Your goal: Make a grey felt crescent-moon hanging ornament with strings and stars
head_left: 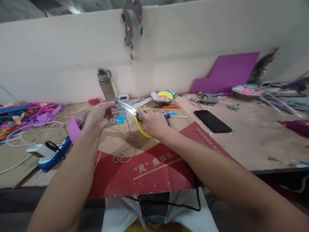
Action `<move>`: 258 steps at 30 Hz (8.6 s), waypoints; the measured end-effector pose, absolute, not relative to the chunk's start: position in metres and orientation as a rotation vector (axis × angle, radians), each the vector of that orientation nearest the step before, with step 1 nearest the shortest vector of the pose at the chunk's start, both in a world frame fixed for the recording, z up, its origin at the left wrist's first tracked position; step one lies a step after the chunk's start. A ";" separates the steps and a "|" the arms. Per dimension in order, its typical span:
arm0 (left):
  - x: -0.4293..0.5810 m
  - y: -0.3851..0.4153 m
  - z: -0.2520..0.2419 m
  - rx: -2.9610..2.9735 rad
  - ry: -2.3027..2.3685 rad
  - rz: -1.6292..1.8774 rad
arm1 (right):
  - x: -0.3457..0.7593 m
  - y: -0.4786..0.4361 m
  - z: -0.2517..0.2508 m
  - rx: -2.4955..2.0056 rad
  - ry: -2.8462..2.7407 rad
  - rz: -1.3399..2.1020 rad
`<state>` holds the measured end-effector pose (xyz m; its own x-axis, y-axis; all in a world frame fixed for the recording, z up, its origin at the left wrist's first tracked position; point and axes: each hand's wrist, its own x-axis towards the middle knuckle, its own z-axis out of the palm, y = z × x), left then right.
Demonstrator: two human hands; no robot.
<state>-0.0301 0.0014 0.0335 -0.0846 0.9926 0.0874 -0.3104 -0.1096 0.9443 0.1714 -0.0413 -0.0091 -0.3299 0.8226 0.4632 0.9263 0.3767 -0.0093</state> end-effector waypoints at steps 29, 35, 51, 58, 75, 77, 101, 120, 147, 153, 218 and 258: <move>-0.001 -0.021 0.027 1.583 1.124 1.201 | 0.183 -0.060 0.006 -1.150 -1.896 0.389; 0.015 -0.028 0.018 1.690 1.043 0.971 | 0.182 -0.037 -0.008 -0.945 -1.615 0.960; 0.029 -0.026 0.006 1.235 0.874 1.168 | 0.170 -0.036 -0.014 -0.900 -1.297 1.186; 0.019 -0.020 0.006 1.183 0.928 1.248 | 0.221 -0.024 -0.015 -1.521 -1.719 0.310; -0.004 -0.001 0.003 1.221 1.039 1.290 | 0.250 -0.009 -0.041 -1.781 -1.441 0.703; -0.009 0.003 0.002 1.246 1.075 1.282 | 0.247 -0.010 -0.037 -1.644 -1.379 0.791; -0.010 0.004 0.001 1.385 1.194 1.265 | 0.211 -0.049 -0.016 -0.823 -1.356 1.146; -0.006 -0.004 0.007 1.372 1.183 1.285 | 0.213 -0.045 -0.027 -1.036 -1.590 0.755; -0.005 -0.004 0.007 1.338 1.130 1.365 | 0.212 -0.052 -0.025 -0.953 -1.715 0.515; -0.002 -0.008 0.010 1.358 1.096 1.362 | 0.211 -0.052 -0.025 -0.965 -1.729 0.509; -0.004 -0.006 0.011 1.302 1.100 1.329 | 0.211 -0.052 -0.026 -0.971 -1.725 0.450; -0.005 -0.004 0.012 1.260 1.058 1.291 | 0.210 -0.052 -0.028 -0.925 -1.703 0.456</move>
<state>-0.0055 -0.0040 0.0120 0.0464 0.9920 0.1176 -0.0795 -0.1137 0.9903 0.2097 -0.0519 -0.0283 -0.1036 0.7687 0.6311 0.3507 0.6220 -0.7001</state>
